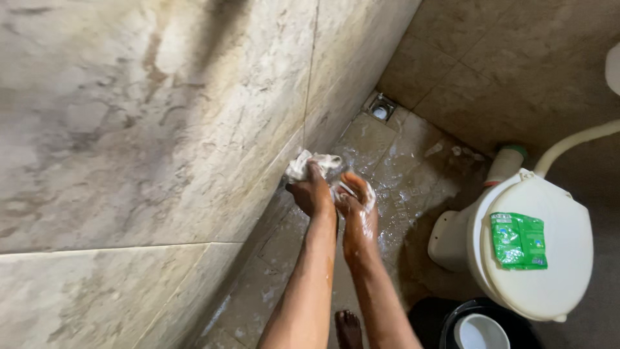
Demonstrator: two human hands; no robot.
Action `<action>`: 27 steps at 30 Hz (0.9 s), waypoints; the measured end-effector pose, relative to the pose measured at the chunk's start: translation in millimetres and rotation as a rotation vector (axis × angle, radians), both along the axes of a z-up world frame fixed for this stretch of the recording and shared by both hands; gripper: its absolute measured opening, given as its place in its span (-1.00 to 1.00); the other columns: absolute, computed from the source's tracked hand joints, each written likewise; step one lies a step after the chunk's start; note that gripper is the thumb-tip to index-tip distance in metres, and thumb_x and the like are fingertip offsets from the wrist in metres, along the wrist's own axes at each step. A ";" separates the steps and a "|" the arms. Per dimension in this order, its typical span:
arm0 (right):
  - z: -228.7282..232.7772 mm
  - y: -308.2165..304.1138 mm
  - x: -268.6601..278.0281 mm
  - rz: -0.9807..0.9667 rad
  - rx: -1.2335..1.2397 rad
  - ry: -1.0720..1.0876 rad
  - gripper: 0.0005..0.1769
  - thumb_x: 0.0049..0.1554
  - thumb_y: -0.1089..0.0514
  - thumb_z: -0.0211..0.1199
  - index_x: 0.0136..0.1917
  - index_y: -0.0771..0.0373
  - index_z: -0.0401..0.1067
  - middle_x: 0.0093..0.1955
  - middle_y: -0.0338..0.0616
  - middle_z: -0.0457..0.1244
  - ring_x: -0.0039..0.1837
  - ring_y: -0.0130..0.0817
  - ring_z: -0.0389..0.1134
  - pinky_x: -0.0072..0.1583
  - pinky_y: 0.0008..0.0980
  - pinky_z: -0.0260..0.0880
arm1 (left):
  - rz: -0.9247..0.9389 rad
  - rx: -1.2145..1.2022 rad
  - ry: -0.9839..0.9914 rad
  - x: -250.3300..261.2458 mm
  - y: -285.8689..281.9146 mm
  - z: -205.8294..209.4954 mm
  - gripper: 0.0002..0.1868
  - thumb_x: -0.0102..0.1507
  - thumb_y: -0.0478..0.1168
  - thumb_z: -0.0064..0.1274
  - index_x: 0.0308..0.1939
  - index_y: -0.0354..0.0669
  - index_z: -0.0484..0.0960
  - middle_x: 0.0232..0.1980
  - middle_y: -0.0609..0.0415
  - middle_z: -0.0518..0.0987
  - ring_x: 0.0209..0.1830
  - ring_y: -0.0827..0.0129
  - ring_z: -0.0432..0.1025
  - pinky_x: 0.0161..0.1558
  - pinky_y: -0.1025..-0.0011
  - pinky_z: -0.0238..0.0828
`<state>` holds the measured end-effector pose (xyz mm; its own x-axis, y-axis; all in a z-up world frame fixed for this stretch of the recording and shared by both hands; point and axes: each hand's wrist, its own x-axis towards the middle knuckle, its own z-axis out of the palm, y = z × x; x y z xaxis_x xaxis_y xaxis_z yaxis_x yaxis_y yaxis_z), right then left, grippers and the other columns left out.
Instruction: The person cleans a white bathroom sink using a cloth and water from a small white bowl. They scrub the sink basin, faucet, and surrounding tiles, then rinse the cloth and wipe the area under the sink and the wall near a red tap.
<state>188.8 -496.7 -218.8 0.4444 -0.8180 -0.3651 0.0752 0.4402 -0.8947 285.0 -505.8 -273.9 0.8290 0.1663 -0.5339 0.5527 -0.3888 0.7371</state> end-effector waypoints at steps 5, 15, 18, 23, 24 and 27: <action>-9.1 23.7 -21.1 -0.010 0.190 0.086 -0.42 0.17 0.12 0.08 0.45 0.24 0.20 0.46 0.07 0.20 0.43 -0.14 0.23 0.32 -0.11 0.27 | 0.114 -0.989 0.093 12.5 20.9 -45.8 -0.52 0.19 -0.11 0.17 0.11 -0.35 0.59 -0.03 -0.04 0.67 -0.04 0.22 0.57 -0.02 0.27 0.56; -36.4 32.5 18.7 0.169 0.433 0.162 0.01 0.15 -0.11 0.31 0.63 -0.11 -0.27 0.60 -0.07 -0.02 0.48 -0.14 0.11 0.38 0.03 0.14 | -0.320 -0.661 0.172 -19.6 79.9 -40.7 -0.50 0.30 -0.17 -0.15 0.30 -0.23 0.47 0.23 -0.06 0.57 0.22 0.28 0.47 0.20 0.34 0.38; -64.6 31.2 32.7 0.044 0.211 0.161 -0.40 0.15 -0.01 0.25 0.40 0.25 0.33 0.24 0.12 0.40 0.13 -0.12 0.45 0.13 -0.19 0.53 | -0.446 -0.538 0.150 -49.1 103.2 -46.4 -0.49 0.33 -0.19 -0.25 0.36 -0.20 0.44 0.31 -0.06 0.54 0.30 0.30 0.43 0.27 0.36 0.32; -74.8 17.1 -0.1 -0.249 0.092 0.158 -0.68 0.28 0.02 0.02 0.04 0.21 0.51 -0.13 -0.12 0.45 -0.15 -0.33 0.50 -0.10 -0.36 0.59 | -0.659 -0.602 0.087 -65.3 131.2 -2.2 -0.43 0.30 -0.21 0.00 0.40 -0.25 0.38 0.48 -0.08 0.41 0.43 0.28 0.29 0.34 0.28 0.19; -75.2 0.6 -0.1 -0.321 0.166 0.097 -0.70 0.29 0.01 0.07 0.04 0.24 0.50 -0.14 -0.09 0.42 -0.17 -0.30 0.46 -0.14 -0.32 0.54 | -0.584 -0.642 0.114 -59.9 129.3 11.4 -0.47 0.31 -0.17 0.03 0.35 -0.31 0.48 0.47 -0.13 0.47 0.39 0.22 0.34 0.29 0.24 0.27; -75.8 -36.6 11.5 -0.372 0.267 -0.089 -0.67 0.25 -0.07 0.16 0.08 0.22 0.47 -0.13 -0.07 0.38 -0.19 -0.25 0.40 -0.20 -0.24 0.47 | -0.412 -0.541 0.218 -36.6 117.4 39.7 -0.41 0.28 -0.05 0.02 0.39 -0.11 0.45 0.47 -0.07 0.41 0.38 0.23 0.37 0.29 0.19 0.36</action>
